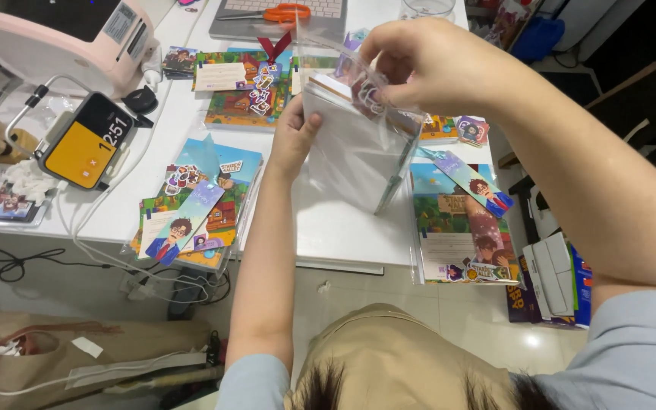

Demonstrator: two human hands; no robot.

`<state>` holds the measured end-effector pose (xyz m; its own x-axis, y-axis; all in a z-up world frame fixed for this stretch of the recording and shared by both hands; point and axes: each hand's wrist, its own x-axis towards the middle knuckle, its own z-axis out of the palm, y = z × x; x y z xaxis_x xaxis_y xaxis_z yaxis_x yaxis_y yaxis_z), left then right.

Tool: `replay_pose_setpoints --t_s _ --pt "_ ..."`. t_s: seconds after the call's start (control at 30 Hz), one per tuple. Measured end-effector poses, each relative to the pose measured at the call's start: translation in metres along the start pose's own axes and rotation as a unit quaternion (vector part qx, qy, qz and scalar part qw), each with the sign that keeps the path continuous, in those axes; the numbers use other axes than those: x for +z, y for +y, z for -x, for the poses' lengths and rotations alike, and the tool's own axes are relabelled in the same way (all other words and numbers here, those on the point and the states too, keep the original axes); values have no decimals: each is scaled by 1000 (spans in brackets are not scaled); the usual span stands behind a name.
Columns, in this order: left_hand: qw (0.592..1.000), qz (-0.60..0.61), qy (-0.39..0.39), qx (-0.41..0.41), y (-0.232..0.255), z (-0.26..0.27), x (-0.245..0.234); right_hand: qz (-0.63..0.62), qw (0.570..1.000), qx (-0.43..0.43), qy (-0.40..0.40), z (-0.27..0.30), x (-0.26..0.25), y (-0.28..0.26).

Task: The person packages cards and stickers into plastic bags by hand, including sliding a bookmark, several stickers, and a card into a bag and then peeling a strip to seal it.

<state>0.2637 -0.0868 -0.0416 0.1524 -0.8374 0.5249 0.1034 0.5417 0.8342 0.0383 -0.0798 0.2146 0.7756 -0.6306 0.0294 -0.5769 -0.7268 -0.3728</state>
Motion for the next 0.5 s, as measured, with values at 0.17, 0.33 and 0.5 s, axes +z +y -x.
replay_pose_setpoints --t_s 0.17,0.33,0.5 --pt "1000 8 11 12 -2 4 4 122 991 -2 -58 -11 0 -22" --pt "999 8 39 21 -7 6 6 185 979 13 -87 -15 -5 -41" --pt "998 1 33 46 -1 5 11 230 967 21 -104 -22 0 -41"
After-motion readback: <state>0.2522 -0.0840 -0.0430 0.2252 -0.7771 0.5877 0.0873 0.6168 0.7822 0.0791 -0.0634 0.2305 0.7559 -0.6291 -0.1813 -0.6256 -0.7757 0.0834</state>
